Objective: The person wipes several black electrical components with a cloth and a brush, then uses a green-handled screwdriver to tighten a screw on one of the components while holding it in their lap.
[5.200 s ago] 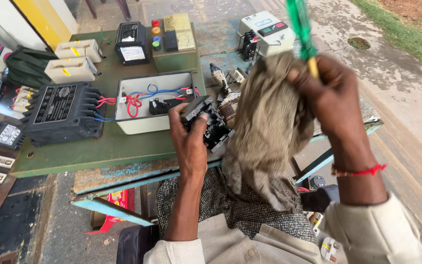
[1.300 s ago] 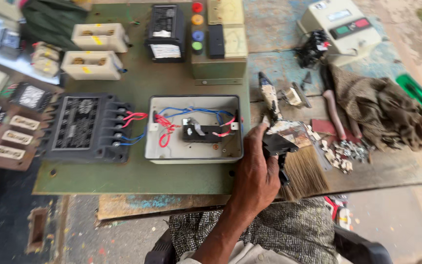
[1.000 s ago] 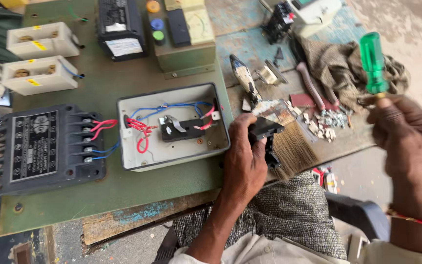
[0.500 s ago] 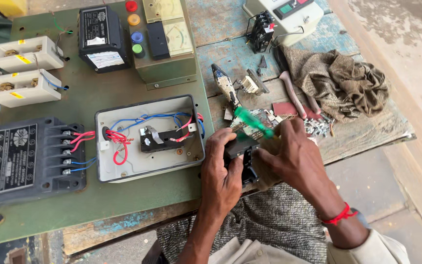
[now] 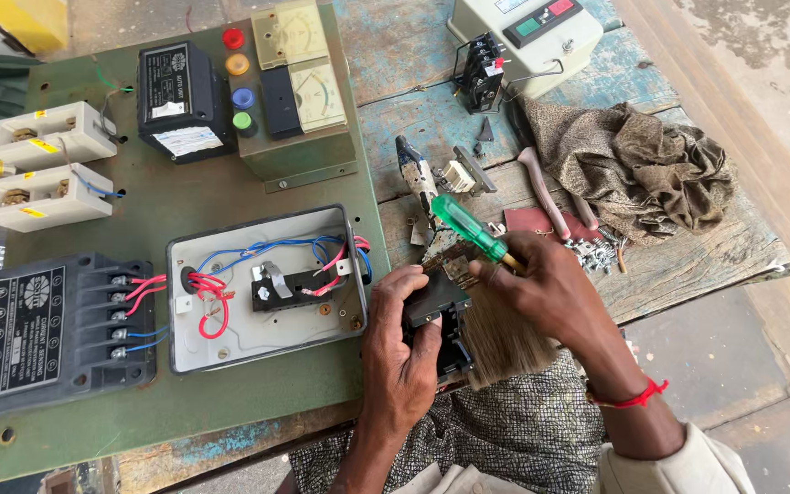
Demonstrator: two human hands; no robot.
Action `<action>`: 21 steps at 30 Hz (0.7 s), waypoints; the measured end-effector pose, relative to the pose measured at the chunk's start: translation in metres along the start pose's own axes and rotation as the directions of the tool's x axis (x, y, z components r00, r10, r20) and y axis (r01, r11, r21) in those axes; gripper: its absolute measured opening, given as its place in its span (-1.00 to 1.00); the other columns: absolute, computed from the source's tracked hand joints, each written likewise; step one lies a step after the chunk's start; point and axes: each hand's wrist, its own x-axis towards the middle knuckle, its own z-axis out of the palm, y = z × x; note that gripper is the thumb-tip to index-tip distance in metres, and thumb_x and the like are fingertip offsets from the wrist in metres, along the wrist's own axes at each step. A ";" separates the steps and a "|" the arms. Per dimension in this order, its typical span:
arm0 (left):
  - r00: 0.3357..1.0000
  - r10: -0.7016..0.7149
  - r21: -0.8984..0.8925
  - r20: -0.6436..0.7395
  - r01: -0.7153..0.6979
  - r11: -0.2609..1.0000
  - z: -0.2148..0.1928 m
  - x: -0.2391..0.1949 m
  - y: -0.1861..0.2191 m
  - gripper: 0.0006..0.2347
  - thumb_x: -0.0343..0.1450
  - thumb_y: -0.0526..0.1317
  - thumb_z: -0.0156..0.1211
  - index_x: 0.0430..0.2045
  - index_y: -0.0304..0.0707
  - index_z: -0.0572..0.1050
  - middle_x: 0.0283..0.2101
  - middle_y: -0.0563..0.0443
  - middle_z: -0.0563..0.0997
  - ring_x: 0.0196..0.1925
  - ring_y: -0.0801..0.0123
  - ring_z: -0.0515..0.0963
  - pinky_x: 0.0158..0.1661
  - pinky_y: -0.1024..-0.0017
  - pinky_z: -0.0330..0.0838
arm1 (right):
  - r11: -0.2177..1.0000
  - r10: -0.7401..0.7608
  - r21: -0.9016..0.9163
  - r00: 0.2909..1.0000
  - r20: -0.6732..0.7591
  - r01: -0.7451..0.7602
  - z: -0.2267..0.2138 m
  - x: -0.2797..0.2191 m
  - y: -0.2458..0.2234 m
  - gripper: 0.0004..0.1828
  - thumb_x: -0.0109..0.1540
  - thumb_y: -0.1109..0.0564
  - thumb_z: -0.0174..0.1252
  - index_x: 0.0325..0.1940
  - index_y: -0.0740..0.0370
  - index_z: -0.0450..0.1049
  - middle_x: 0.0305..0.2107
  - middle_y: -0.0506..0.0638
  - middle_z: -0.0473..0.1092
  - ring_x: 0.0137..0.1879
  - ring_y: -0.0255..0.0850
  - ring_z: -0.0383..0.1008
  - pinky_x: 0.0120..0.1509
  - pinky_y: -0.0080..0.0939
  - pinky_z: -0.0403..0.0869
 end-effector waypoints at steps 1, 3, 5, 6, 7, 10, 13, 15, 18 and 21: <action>1.000 -0.003 -0.012 -0.003 0.003 1.000 0.000 0.000 0.000 -0.68 0.39 -0.39 0.16 0.05 -0.35 0.40 0.19 -0.23 0.48 0.30 0.00 0.49 0.31 0.18 0.30 | 0.998 0.044 0.034 0.998 0.038 -0.045 -0.002 0.000 -0.001 -0.60 0.15 -0.11 0.33 -0.19 0.30 0.61 -0.44 0.11 0.54 -0.33 -0.14 0.51 -0.22 -0.07 0.47; 1.000 -0.013 -0.028 -0.008 0.012 1.000 0.000 0.000 -0.001 -0.68 0.39 -0.39 0.16 0.05 -0.35 0.39 0.19 -0.23 0.48 0.30 0.00 0.49 0.30 0.19 0.31 | 0.977 0.005 0.214 1.000 0.027 -0.010 -0.005 -0.001 -0.003 -0.62 0.16 -0.04 0.35 -0.19 0.36 0.60 -0.44 0.07 0.47 -0.32 -0.22 0.43 -0.22 -0.16 0.41; 1.000 -0.011 -0.024 -0.016 0.010 1.000 0.000 0.000 0.000 -0.67 0.39 -0.38 0.16 0.06 -0.35 0.39 0.19 -0.23 0.48 0.29 0.01 0.49 0.30 0.20 0.32 | 0.931 -0.039 0.362 0.999 -0.017 0.042 -0.010 -0.002 -0.006 -0.66 0.16 0.01 0.34 -0.18 0.36 0.58 -0.43 -0.01 0.46 -0.31 -0.30 0.39 -0.21 -0.23 0.39; 1.000 -0.003 -0.014 -0.020 0.003 1.000 0.000 0.001 -0.001 -0.67 0.40 -0.38 0.16 0.07 -0.35 0.38 0.19 -0.23 0.49 0.29 0.02 0.50 0.30 0.20 0.32 | 0.905 -0.061 0.419 0.997 -0.057 0.079 -0.015 -0.002 -0.008 -0.69 0.16 0.04 0.33 -0.16 0.33 0.58 -0.42 -0.08 0.48 -0.30 -0.33 0.40 -0.20 -0.26 0.39; 1.000 0.003 -0.003 -0.021 -0.003 1.000 0.000 0.001 0.000 -0.67 0.40 -0.38 0.15 0.07 -0.35 0.38 0.19 -0.22 0.49 0.28 0.02 0.50 0.30 0.20 0.32 | 0.873 -0.076 0.474 0.992 -0.098 0.114 -0.021 -0.002 -0.009 -0.72 0.16 0.07 0.31 -0.15 0.30 0.57 -0.41 -0.14 0.50 -0.30 -0.37 0.41 -0.19 -0.30 0.40; 1.000 0.019 0.050 -0.013 -0.019 0.999 0.003 0.005 0.001 -0.68 0.40 -0.38 0.16 0.05 -0.36 0.39 0.15 -0.24 0.49 0.25 0.00 0.49 0.27 0.17 0.33 | 0.820 -0.031 0.553 0.977 -0.212 0.146 -0.043 0.002 -0.009 -0.81 0.19 0.11 0.26 -0.13 0.18 0.56 -0.36 -0.21 0.54 -0.27 -0.43 0.44 -0.12 -0.40 0.43; 0.999 0.024 0.051 0.022 -0.025 0.998 0.009 0.009 0.005 -0.71 0.38 -0.37 0.19 -0.01 -0.35 0.41 0.09 -0.24 0.49 0.17 0.01 0.53 0.18 0.17 0.39 | 0.924 -0.024 0.357 0.951 -0.307 0.138 -0.062 0.010 -0.005 -0.79 0.36 0.11 0.30 -0.20 0.33 0.49 -0.47 -0.13 0.29 -0.39 -0.35 0.15 -0.33 -0.28 0.12; 0.993 -0.087 0.028 0.077 0.085 0.996 0.016 0.012 0.008 -0.71 0.38 -0.37 0.19 -0.01 -0.34 0.42 -0.02 -0.22 0.51 0.05 0.03 0.56 0.10 0.18 0.43 | 0.922 -0.007 0.370 0.958 -0.285 0.117 -0.065 0.012 -0.005 -0.79 0.33 0.09 0.29 -0.22 0.29 0.49 -0.49 -0.14 0.28 -0.42 -0.37 0.14 -0.37 -0.28 0.11; 0.992 -0.095 0.045 0.084 0.092 0.995 0.019 0.013 0.012 -0.70 0.37 -0.41 0.18 -0.01 -0.36 0.41 -0.06 -0.24 0.52 0.01 0.01 0.56 0.05 0.16 0.43 | 0.905 -0.051 0.400 0.971 -0.232 0.144 -0.054 0.016 -0.010 -0.82 0.25 0.08 0.29 -0.23 0.23 0.50 -0.48 -0.17 0.36 -0.41 -0.43 0.25 -0.33 -0.34 0.23; 0.999 0.010 0.150 0.046 -0.017 0.988 0.017 0.017 0.012 -0.69 0.37 -0.45 0.19 0.00 -0.39 0.40 -0.01 -0.25 0.53 0.05 -0.05 0.54 0.08 0.11 0.41 | 0.923 -0.059 0.369 0.989 -0.139 0.107 -0.038 0.024 -0.017 -0.80 0.19 0.01 0.28 -0.26 0.17 0.51 -0.54 -0.16 0.41 -0.46 -0.40 0.35 -0.35 -0.34 0.36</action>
